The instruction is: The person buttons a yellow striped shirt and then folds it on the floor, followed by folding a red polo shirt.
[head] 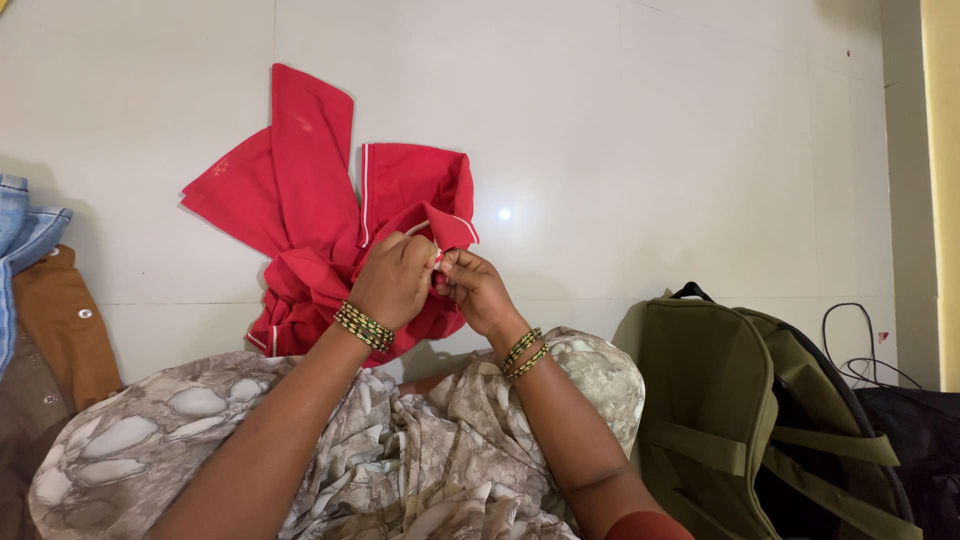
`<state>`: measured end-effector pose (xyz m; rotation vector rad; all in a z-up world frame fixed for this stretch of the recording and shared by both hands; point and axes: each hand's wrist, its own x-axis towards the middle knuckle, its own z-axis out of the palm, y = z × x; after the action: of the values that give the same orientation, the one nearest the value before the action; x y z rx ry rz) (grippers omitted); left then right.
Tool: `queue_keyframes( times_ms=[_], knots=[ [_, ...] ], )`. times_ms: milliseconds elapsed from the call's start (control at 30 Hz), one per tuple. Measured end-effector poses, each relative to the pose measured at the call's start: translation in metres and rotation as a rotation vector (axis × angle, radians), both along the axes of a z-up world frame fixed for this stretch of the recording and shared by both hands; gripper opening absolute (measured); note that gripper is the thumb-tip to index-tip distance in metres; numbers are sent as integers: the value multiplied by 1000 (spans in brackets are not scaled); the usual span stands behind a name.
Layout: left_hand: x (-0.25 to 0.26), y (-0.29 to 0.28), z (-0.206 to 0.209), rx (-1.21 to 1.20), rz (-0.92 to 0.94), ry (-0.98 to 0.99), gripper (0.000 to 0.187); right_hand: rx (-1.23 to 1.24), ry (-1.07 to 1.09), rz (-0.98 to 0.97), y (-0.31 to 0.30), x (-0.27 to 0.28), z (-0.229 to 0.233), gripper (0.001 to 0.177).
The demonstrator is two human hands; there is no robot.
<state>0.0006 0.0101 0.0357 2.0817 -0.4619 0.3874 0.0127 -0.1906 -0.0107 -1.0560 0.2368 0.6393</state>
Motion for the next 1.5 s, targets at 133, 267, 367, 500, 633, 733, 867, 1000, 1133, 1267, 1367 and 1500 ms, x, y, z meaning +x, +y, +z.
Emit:
queue_keyframes(
  times_ms=[133, 267, 367, 500, 633, 733, 867, 1000, 1133, 1267, 1367, 1500],
  knots=[
    [1, 1, 1, 18, 16, 28, 10, -20, -2, -15, 0, -1, -1, 8],
    [2, 1, 2, -20, 5, 40, 11, -81, 3, -54, 3, -1, 4, 6],
    [2, 1, 3, -32, -10, 51, 13, -76, -37, -55, 5, 0, 6, 6],
    [3, 1, 1, -11, -28, 98, 15, -132, -39, -65, 7, -1, 8, 12],
    [-1, -8, 0, 138, -145, 251, 14, -128, 105, -93, 2, -7, 0, 34],
    [-13, -15, 4, 47, -324, 366, 23, -203, 119, -72, -7, -10, -8, 30],
    [-7, 1, 9, -117, -297, 536, 18, -256, 81, -135, -8, -18, -8, 28],
    [-5, 35, 11, 41, 82, 366, 13, -123, 42, -174, -16, -30, -4, 26],
    [-24, 50, 19, 364, 310, 231, 21, -39, -26, -139, -23, -54, 6, 32],
    [-38, 48, 24, 315, 249, 304, 37, -81, -13, -126, -26, -86, 23, 34],
    [-46, 46, 27, 371, 203, 203, 56, -56, -89, -50, -30, -105, 37, 35],
    [-54, 36, 33, 492, 22, 182, 73, -115, -208, 119, -39, -118, 70, 35]
  ],
)
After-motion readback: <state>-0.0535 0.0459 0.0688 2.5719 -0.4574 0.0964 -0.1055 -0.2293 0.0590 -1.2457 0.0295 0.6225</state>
